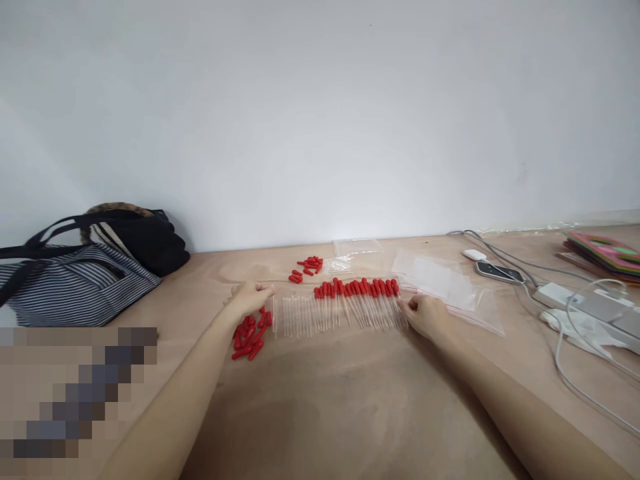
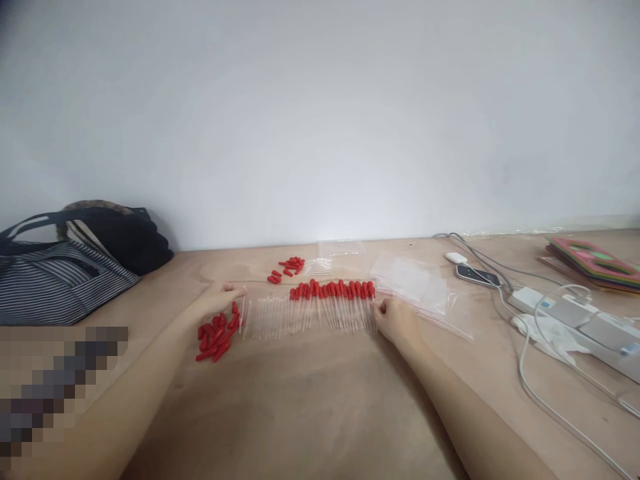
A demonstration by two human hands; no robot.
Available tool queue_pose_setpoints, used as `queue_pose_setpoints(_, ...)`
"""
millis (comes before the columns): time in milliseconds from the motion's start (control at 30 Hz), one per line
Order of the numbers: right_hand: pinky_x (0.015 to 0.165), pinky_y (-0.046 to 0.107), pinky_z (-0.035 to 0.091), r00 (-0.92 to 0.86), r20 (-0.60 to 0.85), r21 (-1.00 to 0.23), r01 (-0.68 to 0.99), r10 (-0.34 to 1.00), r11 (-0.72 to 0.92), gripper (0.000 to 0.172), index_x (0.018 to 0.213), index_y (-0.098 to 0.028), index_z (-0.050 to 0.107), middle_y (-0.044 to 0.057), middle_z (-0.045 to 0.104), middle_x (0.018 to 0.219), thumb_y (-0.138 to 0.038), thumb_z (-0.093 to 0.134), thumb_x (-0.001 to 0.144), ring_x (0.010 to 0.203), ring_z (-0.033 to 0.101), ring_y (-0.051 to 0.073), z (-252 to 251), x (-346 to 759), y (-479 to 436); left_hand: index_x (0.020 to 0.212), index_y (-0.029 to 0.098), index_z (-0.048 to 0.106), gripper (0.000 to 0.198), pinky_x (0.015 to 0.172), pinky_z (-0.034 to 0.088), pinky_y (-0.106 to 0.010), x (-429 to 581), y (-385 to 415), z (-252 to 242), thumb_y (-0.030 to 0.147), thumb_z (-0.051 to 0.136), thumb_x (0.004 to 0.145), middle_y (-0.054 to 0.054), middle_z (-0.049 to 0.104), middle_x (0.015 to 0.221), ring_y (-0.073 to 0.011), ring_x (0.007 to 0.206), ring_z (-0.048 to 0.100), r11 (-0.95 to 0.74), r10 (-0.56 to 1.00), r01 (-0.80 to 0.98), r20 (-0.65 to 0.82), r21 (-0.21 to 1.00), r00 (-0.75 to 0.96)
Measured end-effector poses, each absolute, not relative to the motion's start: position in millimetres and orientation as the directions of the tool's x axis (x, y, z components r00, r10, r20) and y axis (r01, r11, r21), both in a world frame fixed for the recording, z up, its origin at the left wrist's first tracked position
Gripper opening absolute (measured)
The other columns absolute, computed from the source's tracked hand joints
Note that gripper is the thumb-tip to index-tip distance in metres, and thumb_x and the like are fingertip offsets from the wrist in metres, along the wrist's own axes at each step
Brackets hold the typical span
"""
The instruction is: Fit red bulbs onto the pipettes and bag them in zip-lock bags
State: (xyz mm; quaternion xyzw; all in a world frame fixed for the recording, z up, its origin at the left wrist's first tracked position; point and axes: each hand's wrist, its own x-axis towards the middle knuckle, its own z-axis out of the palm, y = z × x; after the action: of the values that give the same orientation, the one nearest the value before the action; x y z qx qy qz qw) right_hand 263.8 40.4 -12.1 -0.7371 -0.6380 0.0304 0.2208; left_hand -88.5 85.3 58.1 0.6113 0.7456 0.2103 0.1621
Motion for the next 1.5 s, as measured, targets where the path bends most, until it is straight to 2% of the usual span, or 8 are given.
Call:
queue_pose_setpoints(200, 0.05, 0.024, 0.031, 0.174, 0.314, -0.534, 0.845, 0.933, 0.023, 0.038, 0.057, -0.016, 0.057, 0.005, 0.058, 0.054, -0.04, 0.039, 0.079, 0.051, 0.051, 0.015, -1.5, 248.0, 27.8, 0.076, 0.017, 0.062, 0.028, 0.061, 0.043, -0.022, -58.3, 53.4, 67.5, 0.04, 0.046, 0.074, 0.0, 0.065, 0.077, -0.016, 0.074, 0.058, 0.02, 0.998, 0.671, 0.024, 0.741, -0.055)
queue_pose_setpoints(367, 0.06, 0.025, 0.041, -0.153, 0.143, -0.955, 0.239, 0.978, 0.177, 0.036, 0.088, -0.016, 0.061, 0.005, 0.063, 0.074, -0.046, 0.054, 0.071, 0.067, 0.056, 0.016, 11.6, 197.7, -8.3, 0.076, 0.016, 0.061, 0.033, 0.067, 0.042, -0.025, -5.2, 8.6, 51.6, 0.046, 0.057, 0.065, -0.002, 0.063, 0.076, -0.0175, 0.074, 0.056, -0.043, 0.995, 0.313, 0.011, 0.949, 0.103)
queue_pose_setpoints(533, 0.054, 0.022, 0.038, -0.391, 0.005, -1.0, -0.026, 0.92, -0.006, 0.034, 0.079, -0.015, 0.062, 0.002, 0.061, 0.068, -0.045, 0.062, 0.065, 0.057, 0.051, 0.01, 11.1, 170.5, -28.5, 0.068, 0.016, 0.057, 0.031, 0.059, 0.041, -0.025, 31.1, -13.6, 29.7, 0.046, 0.05, 0.071, -0.001, 0.058, 0.062, -0.0148, 0.061, 0.053, -0.027, 0.975, 0.224, -0.023, 0.974, 0.221)
queue_pose_setpoints(700, 0.04, 0.018, 0.025, -0.335, -0.124, -0.988, -0.044, 0.934, -0.146, 0.036, 0.075, -0.015, 0.062, -0.002, 0.059, 0.06, -0.048, 0.064, 0.06, 0.039, 0.035, 0.003, 7.9, 175.7, -22.1, 0.086, 0.02, 0.061, 0.03, 0.076, 0.04, -0.03, -13.3, 19.9, 37.1, 0.043, 0.055, 0.068, -0.006, 0.063, 0.089, -0.0216, 0.086, 0.055, -0.283, 0.957, 0.707, 0.241, 0.648, 0.162)
queue_pose_setpoints(800, 0.039, 0.018, 0.024, -0.274, -0.139, -0.983, -0.079, 0.952, -0.167, 0.036, 0.074, -0.015, 0.061, -0.002, 0.059, 0.058, -0.047, 0.066, 0.058, 0.038, 0.034, 0.003, 7.0, 179.1, -17.2, 0.075, 0.02, 0.064, 0.029, 0.077, 0.038, -0.037, -64.9, 55.3, 49.3, 0.046, 0.053, 0.067, -0.008, 0.065, 0.078, -0.0272, 0.085, 0.057, 0.101, 0.976, 0.962, 0.162, 0.252, -0.145)
queue_pose_setpoints(1000, 0.039, 0.018, 0.024, -0.235, -0.165, -0.971, -0.129, 0.958, -0.199, 0.038, 0.08, -0.015, 0.059, -0.002, 0.059, 0.056, -0.044, 0.068, 0.056, 0.039, 0.039, 0.004, 4.8, 179.0, -16.2, 0.038, 0.019, 0.055, 0.037, 0.065, 0.039, -0.042, -109.2, 99.0, 45.0, 0.05, 0.059, 0.056, -0.009, 0.057, 0.042, -0.032, 0.065, 0.06, 0.285, 0.957, 0.938, -0.008, 0.198, -0.289)
queue_pose_setpoints(1300, 0.037, 0.018, 0.021, -0.208, -0.125, -0.988, -0.068, 0.97, -0.142, 0.036, 0.074, -0.014, 0.057, -0.004, 0.052, 0.049, -0.05, 0.057, 0.067, 0.037, 0.029, 0.003, 4.8, 183.6, -16.7, 0.065, 0.017, 0.057, 0.024, 0.061, 0.043, -0.032, -91.2, 83.7, 44.8, 0.034, 0.042, 0.074, -0.006, 0.063, 0.06, -0.0234, 0.067, 0.061, 0.122, 0.989, 0.917, 0.036, 0.379, -0.147)
queue_pose_setpoints(1500, 0.048, 0.02, 0.036, -0.194, 0.064, -0.997, 0.017, 0.979, 0.069, 0.027, 0.073, -0.016, 0.057, -0.004, 0.049, 0.055, -0.043, 0.055, 0.072, 0.049, 0.045, 0.008, 4.3, 186.0, -16.3, 0.081, 0.02, 0.045, 0.016, 0.067, 0.045, -0.025, -49.6, 18.8, 26.9, 0.035, 0.042, 0.079, -0.001, 0.058, 0.074, -0.0137, 0.071, 0.057, -0.268, 0.944, 0.503, 0.119, 0.822, 0.309)
